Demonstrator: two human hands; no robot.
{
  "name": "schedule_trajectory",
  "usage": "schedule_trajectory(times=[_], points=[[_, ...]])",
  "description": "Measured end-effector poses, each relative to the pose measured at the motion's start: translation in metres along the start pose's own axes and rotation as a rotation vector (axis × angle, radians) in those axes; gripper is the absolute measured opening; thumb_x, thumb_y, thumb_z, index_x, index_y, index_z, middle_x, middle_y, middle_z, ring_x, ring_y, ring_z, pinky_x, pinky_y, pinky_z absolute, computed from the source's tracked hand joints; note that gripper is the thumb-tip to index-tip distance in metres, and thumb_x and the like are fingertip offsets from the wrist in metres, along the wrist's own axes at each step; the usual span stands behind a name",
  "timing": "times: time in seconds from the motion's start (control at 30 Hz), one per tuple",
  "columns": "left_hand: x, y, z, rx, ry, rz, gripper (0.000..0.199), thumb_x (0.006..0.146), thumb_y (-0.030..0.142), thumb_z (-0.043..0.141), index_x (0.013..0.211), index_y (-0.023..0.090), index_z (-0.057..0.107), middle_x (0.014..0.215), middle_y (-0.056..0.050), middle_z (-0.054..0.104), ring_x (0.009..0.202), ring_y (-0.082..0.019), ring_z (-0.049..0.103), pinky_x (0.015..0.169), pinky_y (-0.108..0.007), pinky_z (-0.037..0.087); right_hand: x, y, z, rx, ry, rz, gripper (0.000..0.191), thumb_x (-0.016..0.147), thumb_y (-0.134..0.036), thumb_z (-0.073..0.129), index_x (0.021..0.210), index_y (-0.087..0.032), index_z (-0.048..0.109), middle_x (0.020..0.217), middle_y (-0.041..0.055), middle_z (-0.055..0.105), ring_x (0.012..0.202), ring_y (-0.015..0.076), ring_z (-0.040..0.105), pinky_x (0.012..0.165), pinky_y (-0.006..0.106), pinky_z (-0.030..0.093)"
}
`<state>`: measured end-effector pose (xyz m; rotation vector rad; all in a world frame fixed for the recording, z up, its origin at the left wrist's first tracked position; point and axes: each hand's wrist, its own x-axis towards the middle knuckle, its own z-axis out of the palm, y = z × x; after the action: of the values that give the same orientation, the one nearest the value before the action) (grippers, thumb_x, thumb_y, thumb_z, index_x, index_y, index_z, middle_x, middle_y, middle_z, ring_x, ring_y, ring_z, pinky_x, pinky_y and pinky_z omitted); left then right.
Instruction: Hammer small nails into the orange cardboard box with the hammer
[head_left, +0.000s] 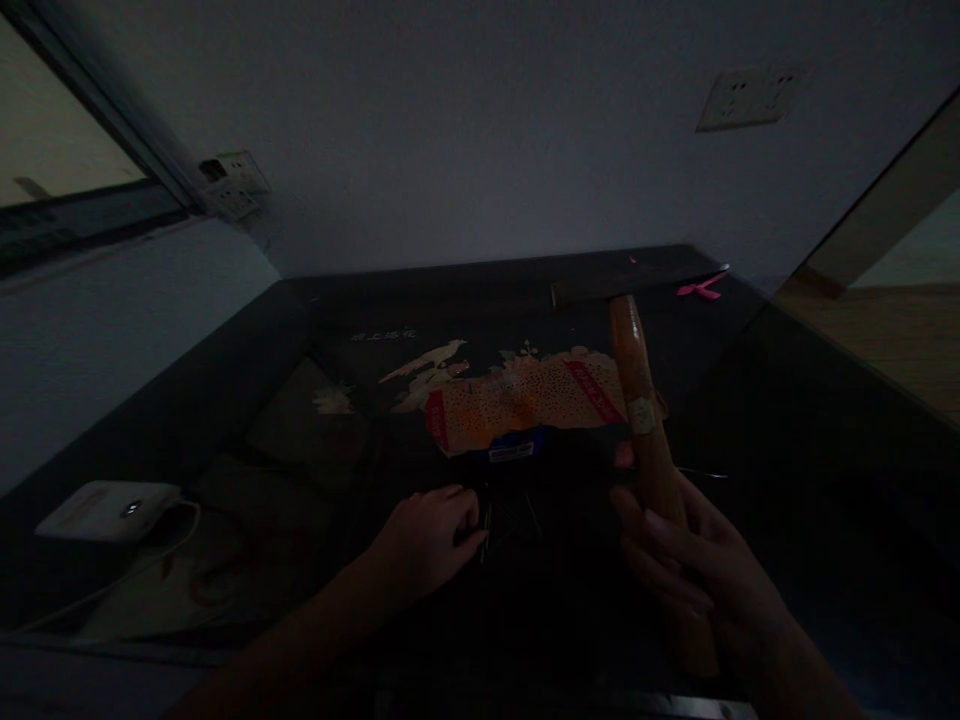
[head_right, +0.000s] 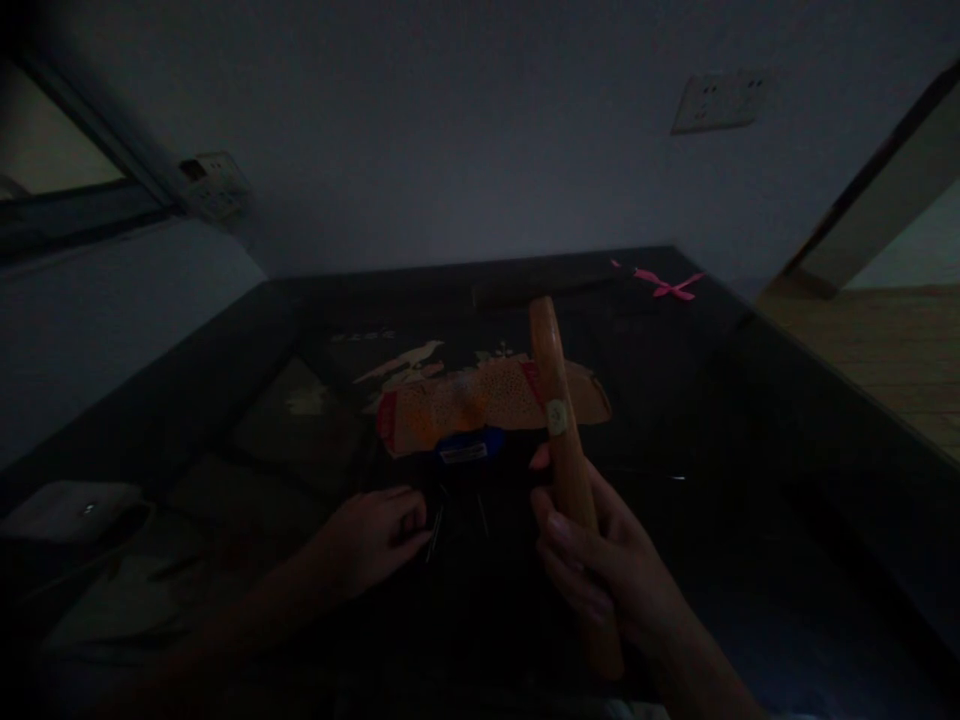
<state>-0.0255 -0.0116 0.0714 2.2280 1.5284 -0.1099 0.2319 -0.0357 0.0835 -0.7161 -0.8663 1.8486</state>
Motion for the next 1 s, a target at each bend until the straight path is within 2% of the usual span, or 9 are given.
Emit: schedule_trajectory(times=[0.3, 0.47, 0.67, 0.77, 0.83, 0.9, 0.93, 1.0], points=[[0.006, 0.005, 0.004, 0.089, -0.022, -0.06, 0.011, 0.082, 0.026, 0.05, 0.088, 0.02, 0.057, 0.093, -0.003, 0.063, 0.077, -0.018, 0.062, 0.064, -0.028, 0.043, -0.001, -0.005, 0.009, -0.042, 0.056, 0.085, 0.035, 0.08, -0.036, 0.071, 0.108, -0.031, 0.05, 0.065, -0.0101, 0.046, 0.032, -0.0034, 0.021, 0.03, 0.007, 0.022], [0.007, 0.005, 0.001, 0.165, -0.029, -0.069, 0.016, 0.081, 0.02, 0.046, 0.091, 0.019, 0.058, 0.096, -0.006, 0.064, 0.081, -0.021, 0.064, 0.065, -0.031, 0.047, -0.002, -0.003, 0.009, -0.042, 0.084, 0.071, 0.035, 0.08, -0.035, 0.071, 0.108, -0.03, 0.051, 0.065, -0.0094, 0.048, 0.032, -0.0036, 0.022, 0.029, 0.007, 0.02], [0.011, 0.006, -0.001, 0.313, -0.004, -0.107, 0.02, 0.081, 0.011, 0.043, 0.09, 0.016, 0.06, 0.096, -0.011, 0.066, 0.09, -0.025, 0.064, 0.074, -0.034, 0.048, -0.001, 0.0, 0.008, -0.092, 0.125, 0.07, 0.039, 0.079, -0.036, 0.072, 0.11, -0.029, 0.051, 0.065, -0.0086, 0.049, 0.031, -0.0028, 0.023, 0.028, 0.008, 0.018], [0.003, 0.002, -0.007, 0.229, 0.021, -0.055, 0.017, 0.079, 0.01, 0.047, 0.087, 0.017, 0.061, 0.088, -0.007, 0.068, 0.082, -0.021, 0.065, 0.073, -0.031, 0.048, -0.001, -0.001, 0.009, -0.128, 0.157, 0.081, 0.042, 0.077, -0.039, 0.073, 0.11, -0.028, 0.05, 0.065, -0.0083, 0.05, 0.031, -0.0022, 0.025, 0.029, 0.009, 0.021], [-0.006, -0.001, -0.017, 0.048, 0.041, 0.073, 0.017, 0.075, 0.011, 0.053, 0.087, 0.02, 0.062, 0.081, -0.002, 0.069, 0.074, -0.017, 0.064, 0.067, -0.026, 0.047, -0.001, -0.001, 0.01, -0.151, 0.18, 0.086, 0.044, 0.076, -0.041, 0.074, 0.111, -0.028, 0.049, 0.065, -0.0083, 0.051, 0.031, -0.0024, 0.026, 0.03, 0.009, 0.022], [-0.012, -0.003, -0.033, -0.136, 0.126, 0.218, 0.018, 0.073, 0.012, 0.057, 0.087, 0.023, 0.063, 0.078, 0.002, 0.069, 0.07, -0.013, 0.064, 0.065, -0.022, 0.048, -0.001, 0.0, 0.01, -0.17, 0.184, 0.083, 0.044, 0.077, -0.042, 0.073, 0.11, -0.028, 0.048, 0.062, -0.009, 0.05, 0.031, -0.0024, 0.026, 0.029, 0.009, 0.022], [-0.012, -0.004, -0.042, -0.203, 0.217, 0.266, 0.017, 0.074, 0.013, 0.058, 0.087, 0.024, 0.064, 0.078, 0.003, 0.069, 0.07, -0.012, 0.064, 0.066, -0.022, 0.048, 0.0, 0.001, 0.01, -0.18, 0.181, 0.089, 0.043, 0.078, -0.043, 0.072, 0.109, -0.027, 0.048, 0.06, -0.0098, 0.049, 0.03, -0.0021, 0.025, 0.029, 0.008, 0.022], [-0.002, -0.006, -0.06, -0.292, 0.485, 0.275, 0.011, 0.078, 0.018, 0.059, 0.085, 0.023, 0.065, 0.08, 0.002, 0.07, 0.073, -0.013, 0.065, 0.071, -0.023, 0.05, 0.001, 0.003, 0.009, -0.202, 0.174, 0.108, 0.039, 0.079, -0.044, 0.071, 0.106, -0.027, 0.048, 0.054, -0.0114, 0.044, 0.03, -0.0012, 0.025, 0.028, 0.008, 0.023]])
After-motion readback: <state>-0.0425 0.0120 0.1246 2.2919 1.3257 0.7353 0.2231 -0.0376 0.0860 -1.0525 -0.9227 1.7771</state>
